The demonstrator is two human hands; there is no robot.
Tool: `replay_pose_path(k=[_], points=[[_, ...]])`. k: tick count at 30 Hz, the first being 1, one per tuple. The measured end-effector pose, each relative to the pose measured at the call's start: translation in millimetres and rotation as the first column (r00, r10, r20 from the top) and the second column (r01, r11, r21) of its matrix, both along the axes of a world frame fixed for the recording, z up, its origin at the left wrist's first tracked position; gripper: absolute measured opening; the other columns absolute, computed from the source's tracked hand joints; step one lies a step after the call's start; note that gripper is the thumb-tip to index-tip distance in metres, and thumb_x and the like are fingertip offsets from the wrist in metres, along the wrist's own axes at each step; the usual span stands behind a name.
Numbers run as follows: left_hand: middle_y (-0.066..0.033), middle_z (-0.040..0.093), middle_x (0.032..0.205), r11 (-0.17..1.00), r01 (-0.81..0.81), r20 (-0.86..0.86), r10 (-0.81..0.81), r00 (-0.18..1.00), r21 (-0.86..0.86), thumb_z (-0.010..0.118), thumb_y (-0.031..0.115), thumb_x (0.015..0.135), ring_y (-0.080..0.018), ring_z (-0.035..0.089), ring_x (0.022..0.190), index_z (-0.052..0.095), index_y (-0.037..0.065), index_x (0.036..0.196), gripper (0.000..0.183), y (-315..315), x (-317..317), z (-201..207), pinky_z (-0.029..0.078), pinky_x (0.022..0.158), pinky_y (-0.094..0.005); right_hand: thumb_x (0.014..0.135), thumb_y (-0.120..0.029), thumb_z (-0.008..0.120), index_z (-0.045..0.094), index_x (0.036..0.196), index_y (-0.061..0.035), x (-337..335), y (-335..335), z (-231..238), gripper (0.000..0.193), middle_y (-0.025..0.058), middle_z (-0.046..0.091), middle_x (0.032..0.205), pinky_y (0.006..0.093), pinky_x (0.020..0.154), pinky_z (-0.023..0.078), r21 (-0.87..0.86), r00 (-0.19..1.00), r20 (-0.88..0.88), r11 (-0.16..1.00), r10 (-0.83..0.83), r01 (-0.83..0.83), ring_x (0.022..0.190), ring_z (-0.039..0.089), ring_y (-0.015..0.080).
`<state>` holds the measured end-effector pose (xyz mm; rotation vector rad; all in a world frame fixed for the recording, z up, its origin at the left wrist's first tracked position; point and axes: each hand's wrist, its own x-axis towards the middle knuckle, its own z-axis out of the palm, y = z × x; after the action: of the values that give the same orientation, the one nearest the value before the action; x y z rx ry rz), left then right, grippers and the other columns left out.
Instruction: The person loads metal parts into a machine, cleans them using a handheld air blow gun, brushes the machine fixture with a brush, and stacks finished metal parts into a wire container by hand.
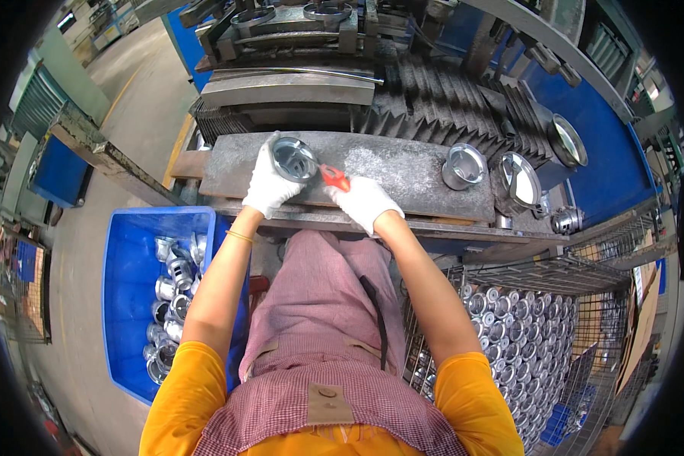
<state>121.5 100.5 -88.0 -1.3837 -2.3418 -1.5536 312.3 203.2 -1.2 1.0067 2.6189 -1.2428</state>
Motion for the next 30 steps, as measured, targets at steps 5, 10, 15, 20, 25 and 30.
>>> replay_pose_path(k=[5,10,15,20,25,30], points=[[-0.0119,0.055,0.115,1.0,-0.006,-0.016,0.006,1.0,-0.019,0.09,0.019,0.053,-0.0208,0.056,0.105,0.027,0.003,0.136,0.105,0,-1,0,0.046,0.095,-0.0333,0.084,-0.045,0.056,0.064,0.099,0.0041,-3,1,-5,0.052,0.0277,0.064,0.094,0.0448,0.083,0.047,0.031,0.999,-0.033,1.0,-0.001,0.002,0.095,0.061,0.0413],[-0.0118,0.054,0.117,0.999,-0.002,0.039,0.004,0.999,-0.037,0.09,0.019,0.053,-0.0203,0.056,0.106,0.026,0.004,0.137,0.107,1,-2,-3,0.047,0.094,-0.0334,0.083,-0.045,0.057,0.064,0.097,0.0043,-2,1,-6,0.052,0.0274,0.064,0.092,0.0449,0.082,0.047,-0.019,0.999,-0.041,0.999,-0.027,0.026,0.093,0.062,0.0413],[-0.0126,0.053,0.118,1.0,-0.01,0.035,0.011,0.999,-0.028,0.09,0.019,0.052,-0.0207,0.055,0.108,0.027,0.005,0.137,0.106,1,1,2,0.047,0.094,-0.0338,0.083,-0.045,0.057,0.064,0.098,0.0043,-3,1,-4,0.052,0.0275,0.064,0.092,0.0441,0.081,0.047,-0.004,0.999,-0.033,1.0,-0.01,0.01,0.093,0.062,0.0407],[-0.0136,0.053,0.12,0.995,-0.054,0.012,0.055,0.998,-0.083,0.091,0.022,0.051,-0.022,0.054,0.109,0.031,0.004,0.136,0.106,-2,14,20,0.046,0.096,-0.0336,0.084,-0.045,0.056,0.064,0.097,0.0055,16,1,-4,0.052,0.0284,0.064,0.092,0.0442,0.081,0.047,0.027,0.999,-0.034,0.999,0.024,-0.023,0.093,0.062,0.0418],[-0.0173,0.049,0.125,0.993,-0.059,-0.01,0.059,0.998,-0.104,0.089,0.031,0.052,-0.0271,0.052,0.114,0.035,0.0,0.135,0.104,-6,12,21,0.043,0.099,-0.0347,0.084,-0.044,0.055,0.062,0.096,0.0067,36,-10,3,0.053,0.0295,0.063,0.092,0.0444,0.082,0.046,0.058,0.997,-0.036,0.996,0.074,-0.072,0.094,0.061,0.0429],[-0.0192,0.047,0.128,0.998,-0.03,-0.023,0.028,0.999,-0.063,0.088,0.033,0.052,-0.03,0.05,0.117,0.035,0.0,0.135,0.105,-6,0,1,0.042,0.1,-0.0361,0.085,-0.046,0.055,0.062,0.096,0.0062,35,-11,1,0.054,0.0296,0.063,0.094,0.0444,0.084,0.046,0.065,0.998,-0.025,0.996,0.055,-0.053,0.096,0.06,0.0433]])
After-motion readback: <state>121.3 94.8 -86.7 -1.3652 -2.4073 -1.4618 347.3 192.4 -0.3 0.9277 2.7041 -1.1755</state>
